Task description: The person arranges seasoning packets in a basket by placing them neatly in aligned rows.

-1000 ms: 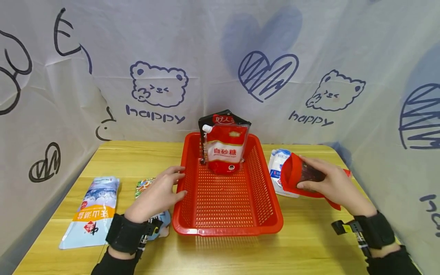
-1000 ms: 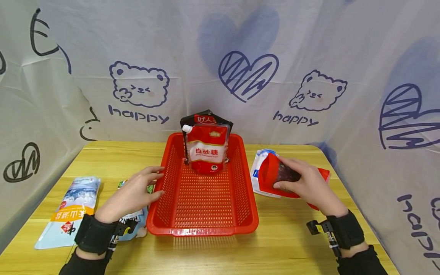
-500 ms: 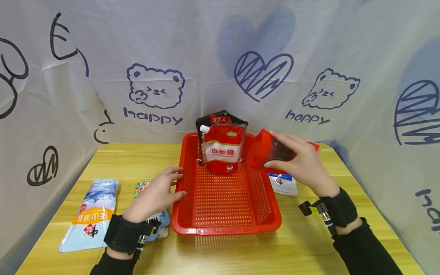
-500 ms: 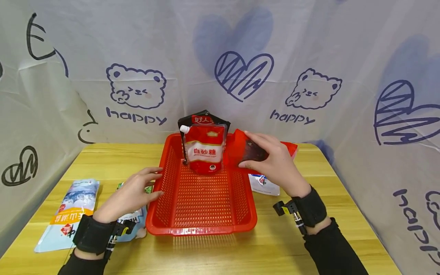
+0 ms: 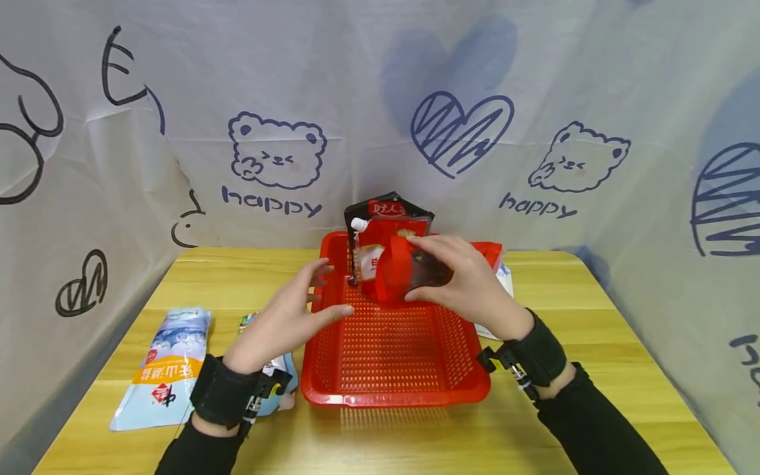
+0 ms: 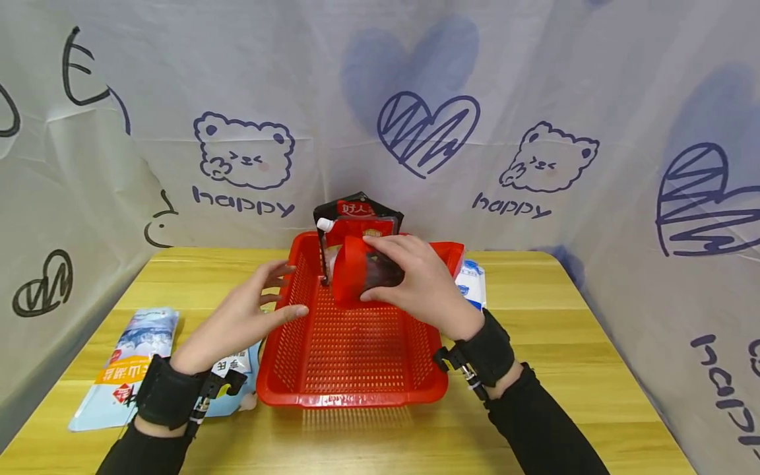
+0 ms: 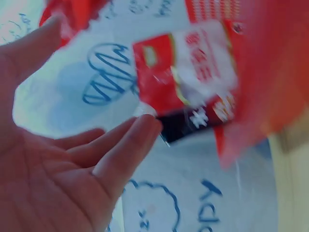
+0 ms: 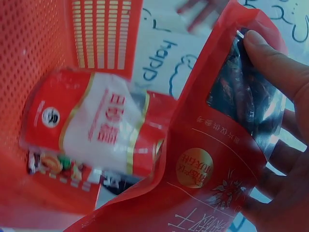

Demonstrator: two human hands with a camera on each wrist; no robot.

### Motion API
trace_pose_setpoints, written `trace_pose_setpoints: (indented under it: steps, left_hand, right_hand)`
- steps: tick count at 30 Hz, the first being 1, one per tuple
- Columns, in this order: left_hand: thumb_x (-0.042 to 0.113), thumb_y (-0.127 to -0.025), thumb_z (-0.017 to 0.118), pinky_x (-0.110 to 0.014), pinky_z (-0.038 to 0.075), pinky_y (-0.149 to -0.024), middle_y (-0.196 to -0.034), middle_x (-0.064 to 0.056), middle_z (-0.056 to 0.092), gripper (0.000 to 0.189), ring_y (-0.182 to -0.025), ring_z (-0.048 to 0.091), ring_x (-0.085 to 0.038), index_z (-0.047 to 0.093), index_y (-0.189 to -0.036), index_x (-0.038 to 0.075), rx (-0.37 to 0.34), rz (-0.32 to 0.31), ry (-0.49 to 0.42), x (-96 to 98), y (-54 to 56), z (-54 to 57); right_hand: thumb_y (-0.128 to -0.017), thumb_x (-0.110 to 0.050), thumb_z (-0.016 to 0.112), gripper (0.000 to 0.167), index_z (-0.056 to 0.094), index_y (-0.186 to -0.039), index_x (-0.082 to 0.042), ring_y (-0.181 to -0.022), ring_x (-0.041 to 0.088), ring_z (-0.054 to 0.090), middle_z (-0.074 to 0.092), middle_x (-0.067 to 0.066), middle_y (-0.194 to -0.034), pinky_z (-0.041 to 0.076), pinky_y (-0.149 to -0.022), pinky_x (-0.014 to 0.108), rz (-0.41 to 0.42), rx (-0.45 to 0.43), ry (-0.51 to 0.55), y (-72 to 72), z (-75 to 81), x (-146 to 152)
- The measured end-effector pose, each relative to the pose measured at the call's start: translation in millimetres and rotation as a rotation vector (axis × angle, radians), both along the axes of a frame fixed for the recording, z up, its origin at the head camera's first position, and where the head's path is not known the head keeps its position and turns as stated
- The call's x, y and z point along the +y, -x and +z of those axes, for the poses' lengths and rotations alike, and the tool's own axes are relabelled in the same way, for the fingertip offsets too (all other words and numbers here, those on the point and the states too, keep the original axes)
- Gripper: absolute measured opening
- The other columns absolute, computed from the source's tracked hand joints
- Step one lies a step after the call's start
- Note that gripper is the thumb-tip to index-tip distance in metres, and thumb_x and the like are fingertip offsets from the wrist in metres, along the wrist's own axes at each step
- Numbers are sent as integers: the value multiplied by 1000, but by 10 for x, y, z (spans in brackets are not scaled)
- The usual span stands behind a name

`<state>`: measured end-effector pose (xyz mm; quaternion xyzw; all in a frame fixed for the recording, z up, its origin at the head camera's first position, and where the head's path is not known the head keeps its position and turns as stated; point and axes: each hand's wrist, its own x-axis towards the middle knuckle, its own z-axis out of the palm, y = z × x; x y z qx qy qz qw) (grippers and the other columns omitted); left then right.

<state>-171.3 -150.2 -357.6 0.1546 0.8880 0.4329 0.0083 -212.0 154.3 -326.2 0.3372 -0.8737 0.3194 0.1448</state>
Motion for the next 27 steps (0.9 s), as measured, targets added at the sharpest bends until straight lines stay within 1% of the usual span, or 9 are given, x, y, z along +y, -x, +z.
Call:
trace_pose_setpoints:
  steps: [2, 5, 9, 12, 14, 18, 21, 24, 27]
  left_hand:
    - [46, -93, 77, -55, 54, -101, -156, -14, 47, 93, -131, 57, -37, 26, -162, 10, 13, -18, -59, 62, 7, 65]
    - [47, -96, 73, -53, 55, -102, -154, -10, 51, 89, -128, 59, -31, 25, -162, 11, 21, -55, -125, 154, 21, 146]
    - [52, -98, 67, -50, 57, -96, -147, -10, 57, 83, -122, 63, -29, 30, -160, 12, 13, -82, -105, 258, 34, 200]
    - [55, -98, 67, -47, 58, -93, -140, -10, 62, 82, -117, 64, -28, 33, -158, 12, 4, -78, -82, 318, 34, 201]
    - [54, -97, 68, -44, 59, -90, -133, -9, 65, 77, -112, 65, -26, 38, -155, 12, 6, -67, -81, 350, 31, 196]
    - [47, -97, 71, -36, 60, -80, -116, -6, 70, 58, -94, 66, -23, 54, -139, 12, 31, -45, -93, 397, 27, 190]
    - [41, -97, 72, -34, 59, -73, -105, -5, 71, 44, -84, 65, -22, 61, -128, 11, 60, -33, -91, 412, 26, 190]
    - [37, -98, 72, -33, 59, -71, -101, -4, 71, 38, -82, 64, -22, 64, -124, 10, 73, -33, -96, 411, 24, 185]
    - [36, -99, 72, -34, 58, -72, -101, -4, 70, 37, -83, 63, -22, 64, -123, 9, 82, -42, -109, 404, 25, 176]
  right_hand:
    - [-75, -22, 95, 82, 59, -148, -15, -124, 26, 55, 64, 8, -137, 55, -98, 47, 19, 17, -11, -2, -15, -63]
    - [-75, -23, 95, 81, 60, -147, -13, -124, 26, 57, 65, 8, -137, 56, -99, 46, 53, 47, -20, -2, -33, -154]
    - [-74, -24, 95, 81, 60, -146, -12, -122, 25, 58, 66, 8, -135, 56, -98, 44, 91, 72, -21, -7, -63, -254]
    - [-73, -26, 96, 81, 61, -145, -12, -121, 24, 59, 67, 8, -135, 56, -98, 43, 109, 88, -27, -18, -84, -309]
    - [-73, -26, 96, 81, 61, -145, -12, -121, 24, 59, 67, 7, -135, 56, -98, 42, 119, 98, -29, -23, -98, -336]
    - [-74, -26, 96, 81, 61, -146, -14, -123, 24, 58, 66, 7, -137, 55, -101, 42, 134, 109, -35, -33, -112, -375]
    - [-74, -28, 95, 81, 60, -146, -15, -124, 23, 58, 65, 6, -138, 55, -101, 42, 135, 104, -50, -44, -115, -387]
    - [-75, -29, 95, 82, 60, -147, -15, -125, 24, 56, 63, 7, -140, 55, -101, 42, 131, 94, -70, -58, -116, -381]
    - [-76, -28, 94, 82, 58, -149, -14, -129, 26, 54, 61, 8, -144, 47, -112, 48, 140, 85, -78, -64, -113, -357]
